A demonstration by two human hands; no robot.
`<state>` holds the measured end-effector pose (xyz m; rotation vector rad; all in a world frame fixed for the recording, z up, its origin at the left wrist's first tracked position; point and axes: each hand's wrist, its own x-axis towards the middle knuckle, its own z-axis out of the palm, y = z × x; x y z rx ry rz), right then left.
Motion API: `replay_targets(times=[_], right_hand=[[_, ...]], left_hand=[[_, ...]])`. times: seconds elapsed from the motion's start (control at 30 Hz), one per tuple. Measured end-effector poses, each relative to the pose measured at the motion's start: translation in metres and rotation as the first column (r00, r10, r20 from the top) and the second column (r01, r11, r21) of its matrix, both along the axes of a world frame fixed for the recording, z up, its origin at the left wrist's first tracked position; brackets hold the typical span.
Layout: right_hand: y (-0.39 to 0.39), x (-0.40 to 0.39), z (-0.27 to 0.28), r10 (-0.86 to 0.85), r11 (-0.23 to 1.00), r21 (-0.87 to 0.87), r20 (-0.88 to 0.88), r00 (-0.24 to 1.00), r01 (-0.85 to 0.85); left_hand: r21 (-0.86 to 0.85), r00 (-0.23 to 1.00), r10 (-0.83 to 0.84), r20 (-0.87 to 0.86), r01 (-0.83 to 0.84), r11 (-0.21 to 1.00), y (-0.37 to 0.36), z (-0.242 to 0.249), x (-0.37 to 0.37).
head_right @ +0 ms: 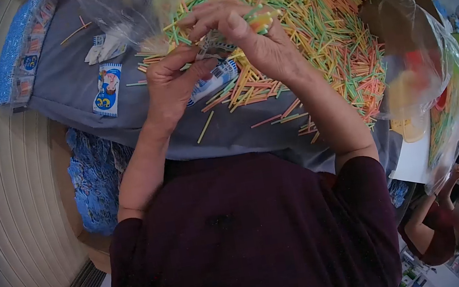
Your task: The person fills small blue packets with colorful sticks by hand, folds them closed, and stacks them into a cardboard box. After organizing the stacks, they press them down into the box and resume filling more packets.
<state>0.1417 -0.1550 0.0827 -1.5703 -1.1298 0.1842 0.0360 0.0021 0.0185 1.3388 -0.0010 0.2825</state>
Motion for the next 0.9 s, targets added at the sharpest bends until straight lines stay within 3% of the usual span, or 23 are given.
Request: replay_targets(times=[0.03,0.07,0.13,0.17,0.23,0.33,0.4,0.43,0.5,0.57,0.63,0.7,0.77,0.8,0.83,0.87,0.9], right_hand=[[-0.001,0.002,0.001,0.003,0.999,-0.032,0.138,0.990,0.001],[0.000,0.001,0.003,0.004,0.999,-0.035,0.138,0.990,0.001],[0.001,-0.005,0.008,0.029,0.996,-0.086,-0.083,0.996,-0.036],[0.002,-0.006,0.008,0.026,0.996,-0.085,-0.080,0.996,-0.033],[0.005,-0.006,0.008,-0.025,0.996,0.076,-0.234,0.972,0.043],[0.006,-0.009,0.016,-0.018,0.988,0.145,-0.215,0.977,0.050],[0.007,-0.012,0.010,-0.003,1.000,0.012,-0.128,0.992,0.005],[0.010,-0.015,0.005,0.035,0.994,-0.099,-0.002,0.999,-0.035],[0.013,-0.017,-0.001,0.075,0.986,-0.162,0.288,0.955,-0.029],[0.003,-0.023,-0.003,0.041,0.993,-0.118,0.346,0.937,0.000],[-0.012,-0.027,-0.003,-0.059,0.998,0.031,0.227,0.972,0.053],[-0.055,-0.009,-0.004,-0.192,0.960,-0.150,0.254,0.948,0.234],[-0.107,0.009,-0.009,-0.329,0.831,-0.316,0.385,0.862,0.458],[-0.131,0.017,-0.010,-0.381,0.721,-0.376,0.487,0.786,0.582],[-0.155,0.024,-0.012,-0.354,0.609,-0.428,0.607,0.711,0.668],[-0.171,0.029,-0.014,-0.310,0.480,-0.451,0.715,0.627,0.752],[-0.179,0.033,-0.015,-0.316,0.477,-0.451,0.713,0.625,0.755]], left_hand=[[-0.075,1.000,-0.015,0.027,0.017,0.997,-0.003,0.000,0.002],[-0.148,0.998,-0.029,0.054,0.037,0.988,-0.005,-0.001,0.002],[-0.075,0.998,-0.039,0.049,0.042,0.996,-0.004,-0.001,0.004],[0.001,0.998,-0.048,0.046,0.048,0.999,-0.003,-0.001,0.007],[-0.007,0.997,-0.043,0.068,0.043,0.999,-0.001,-0.006,0.013],[-0.022,0.994,-0.035,0.100,0.037,0.999,-0.002,-0.008,0.013],[-0.020,0.990,-0.067,0.122,0.070,0.997,-0.005,-0.006,0.012],[-0.029,0.992,-0.063,0.106,0.067,0.997,-0.007,-0.007,0.007],[-0.029,0.993,-0.088,0.082,0.090,0.995,-0.005,-0.014,-0.003],[0.058,0.996,-0.055,0.068,0.051,0.997,-0.004,0.009,-0.017],[0.340,0.994,0.104,0.023,-0.105,0.934,0.024,0.014,-0.039],[0.456,0.980,0.192,0.045,-0.192,0.869,0.078,0.007,-0.059],[0.708,0.974,0.222,-0.032,-0.135,0.693,0.133,0.003,-0.070],[0.707,0.973,0.230,-0.034,-0.140,0.693,0.134,0.001,-0.072],[0.937,0.930,0.351,0.112,-0.216,0.273,0.134,-0.003,-0.071],[0.951,0.878,0.379,0.293,-0.226,-0.212,0.134,-0.004,-0.068],[0.950,0.880,0.372,0.294,-0.227,-0.213,0.124,0.003,-0.061]])
